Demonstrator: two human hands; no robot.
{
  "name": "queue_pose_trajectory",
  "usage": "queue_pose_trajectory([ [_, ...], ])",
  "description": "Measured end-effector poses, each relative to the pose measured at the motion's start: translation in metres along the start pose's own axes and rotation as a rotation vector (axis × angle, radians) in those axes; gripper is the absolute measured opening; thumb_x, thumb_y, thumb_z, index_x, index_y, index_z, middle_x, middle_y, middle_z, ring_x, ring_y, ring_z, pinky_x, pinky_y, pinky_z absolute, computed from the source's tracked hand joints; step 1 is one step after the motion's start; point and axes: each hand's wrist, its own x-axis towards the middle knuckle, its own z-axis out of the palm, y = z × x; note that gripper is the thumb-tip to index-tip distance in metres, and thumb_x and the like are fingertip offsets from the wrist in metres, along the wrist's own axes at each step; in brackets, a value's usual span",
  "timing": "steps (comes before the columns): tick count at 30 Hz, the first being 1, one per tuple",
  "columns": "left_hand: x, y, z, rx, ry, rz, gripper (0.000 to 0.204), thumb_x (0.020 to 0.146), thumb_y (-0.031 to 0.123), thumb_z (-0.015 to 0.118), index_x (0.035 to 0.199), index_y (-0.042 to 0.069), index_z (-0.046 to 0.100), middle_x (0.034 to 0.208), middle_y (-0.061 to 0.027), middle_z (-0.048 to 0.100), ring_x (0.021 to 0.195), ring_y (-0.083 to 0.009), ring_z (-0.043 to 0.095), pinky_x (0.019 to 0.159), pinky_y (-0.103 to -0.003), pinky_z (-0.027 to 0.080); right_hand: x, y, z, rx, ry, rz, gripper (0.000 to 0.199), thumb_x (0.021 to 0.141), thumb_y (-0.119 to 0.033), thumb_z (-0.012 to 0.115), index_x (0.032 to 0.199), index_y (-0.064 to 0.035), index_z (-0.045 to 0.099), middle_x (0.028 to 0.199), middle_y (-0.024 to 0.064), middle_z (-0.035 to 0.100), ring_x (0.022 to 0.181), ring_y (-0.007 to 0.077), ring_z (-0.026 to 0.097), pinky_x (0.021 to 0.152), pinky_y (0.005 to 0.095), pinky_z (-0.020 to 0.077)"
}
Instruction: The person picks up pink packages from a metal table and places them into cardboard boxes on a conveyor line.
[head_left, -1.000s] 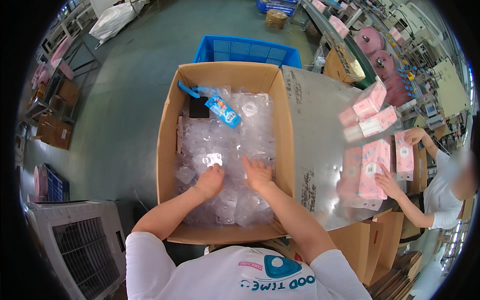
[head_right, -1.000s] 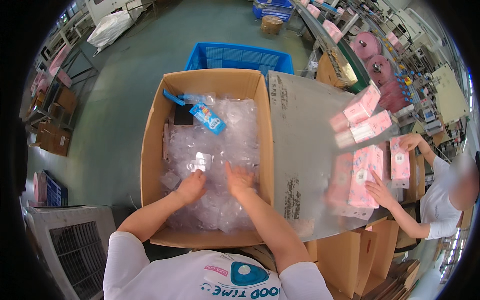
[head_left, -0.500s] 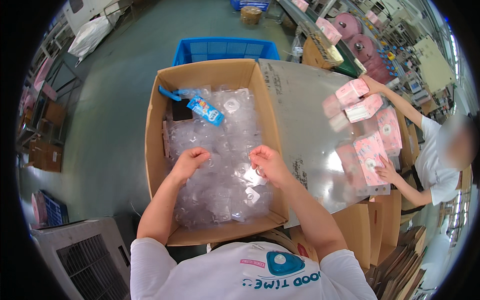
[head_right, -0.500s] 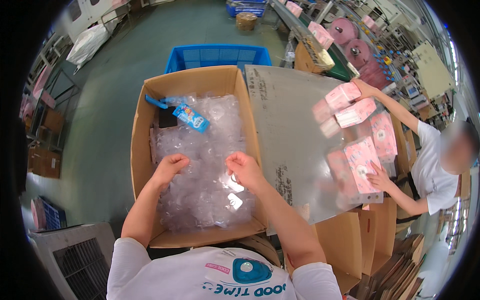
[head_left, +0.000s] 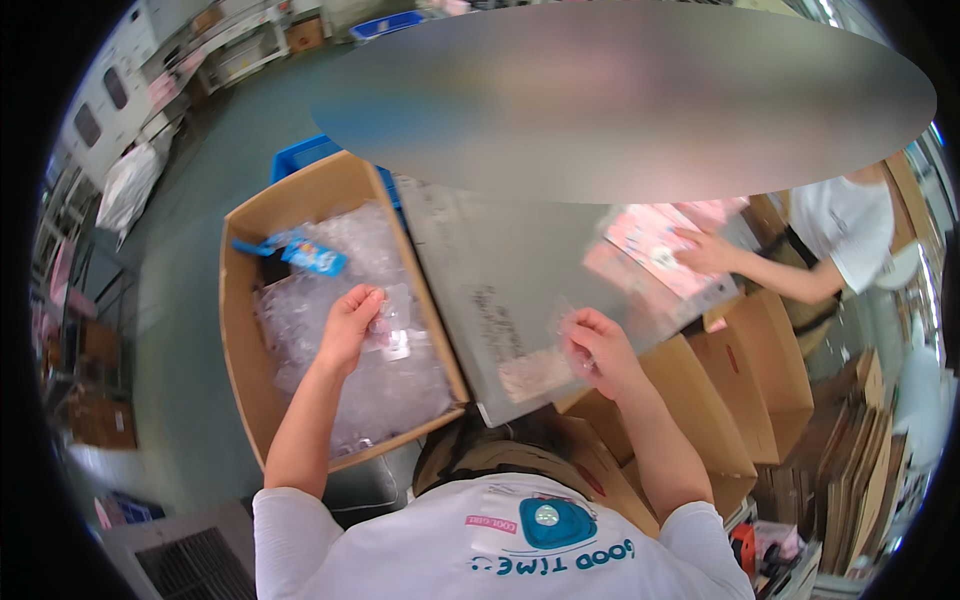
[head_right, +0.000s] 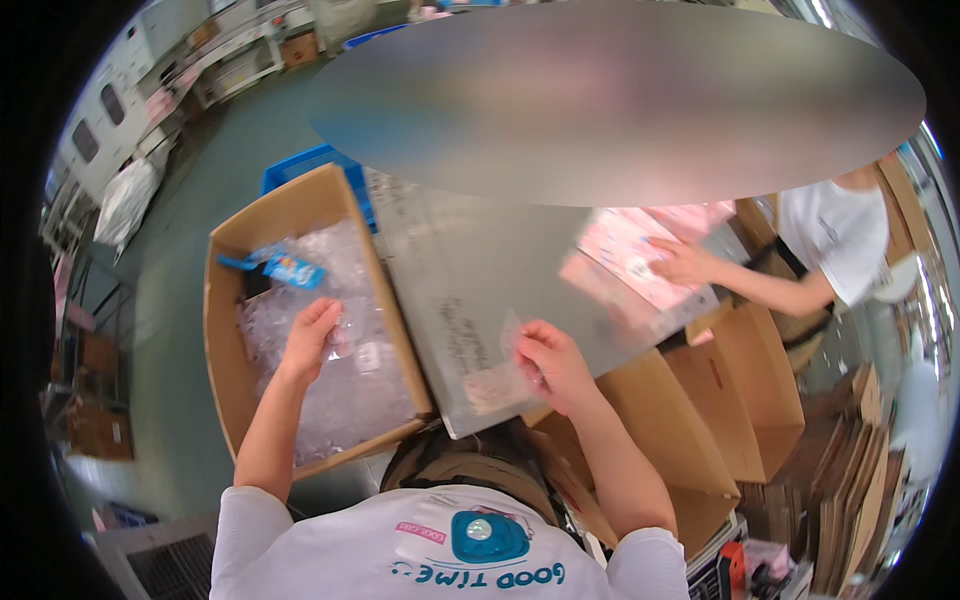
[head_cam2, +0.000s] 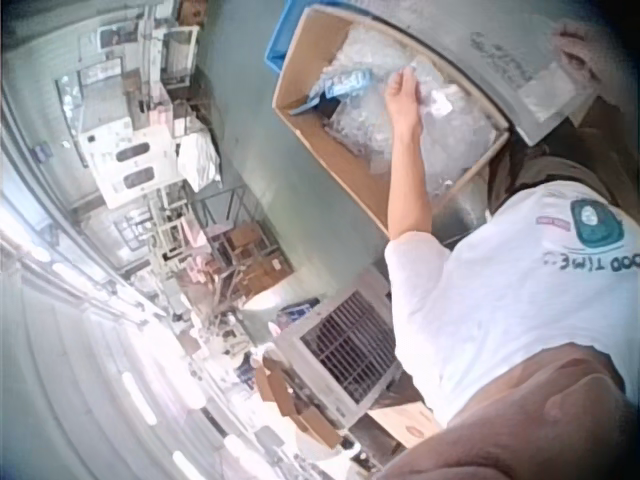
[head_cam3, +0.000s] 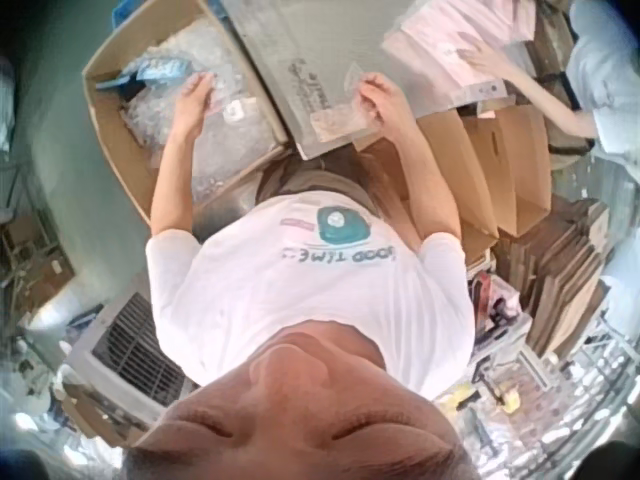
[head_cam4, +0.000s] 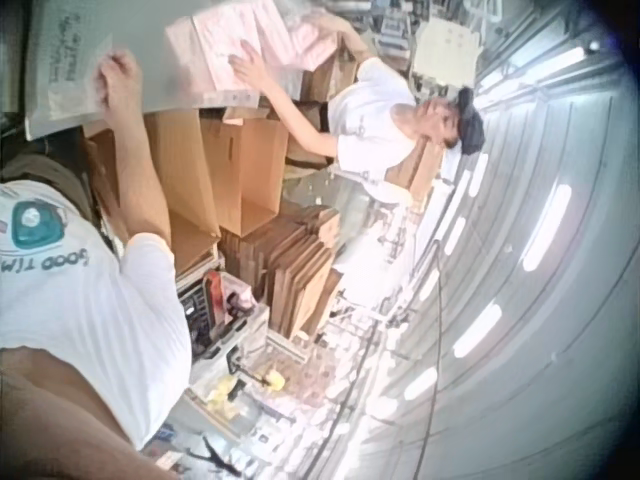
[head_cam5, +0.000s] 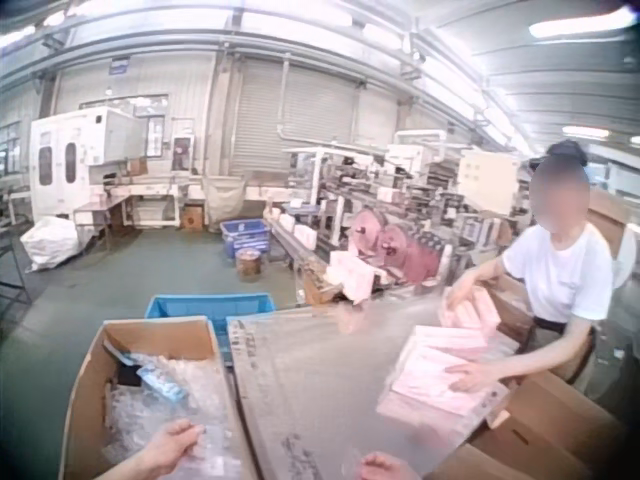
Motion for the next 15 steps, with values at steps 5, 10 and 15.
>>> queue_pose_trajectory([
  [5,-0.006,-0.003,0.143,-0.010,-0.223,-0.041,0.014,0.092,0.023,0.054,0.091,0.010,0.060,0.072,0.0063,0.053,0.064,-0.0029,0.049,0.054,-0.022,0.044,-0.087,0.013,-0.115,0.141,0.291,-0.064,0.004,0.089,-0.013,0.052,0.090,-0.0094,0.053,0.066,-0.0022,0.053,0.049,0.0039,0.039,0.038,0.0188,0.0244],
  [10,-0.027,-0.058,0.295,0.208,-0.584,-0.069,0.015,0.091,0.021,0.056,0.090,0.007,0.062,0.073,0.0052,0.055,0.065,-0.0039,0.051,0.053,-0.021,0.041,-0.165,0.053,-0.212,0.094,0.561,-0.077,0.005,0.090,-0.010,0.051,0.093,-0.0078,0.053,0.065,-0.0011,0.054,0.051,0.0057,0.046,0.039,0.0206,0.0340],
  [15,-0.083,-0.134,0.426,0.398,-0.970,-0.189,0.020,0.089,0.022,0.058,0.091,0.004,0.063,0.069,0.0018,0.056,0.059,-0.0067,0.051,0.053,-0.021,0.042,-0.243,0.128,-0.296,-0.185,0.689,0.076,0.008,0.086,-0.007,0.052,0.091,-0.0056,0.058,0.069,0.0027,0.060,0.052,0.0084,0.052,0.043,0.0218,0.0418],
])
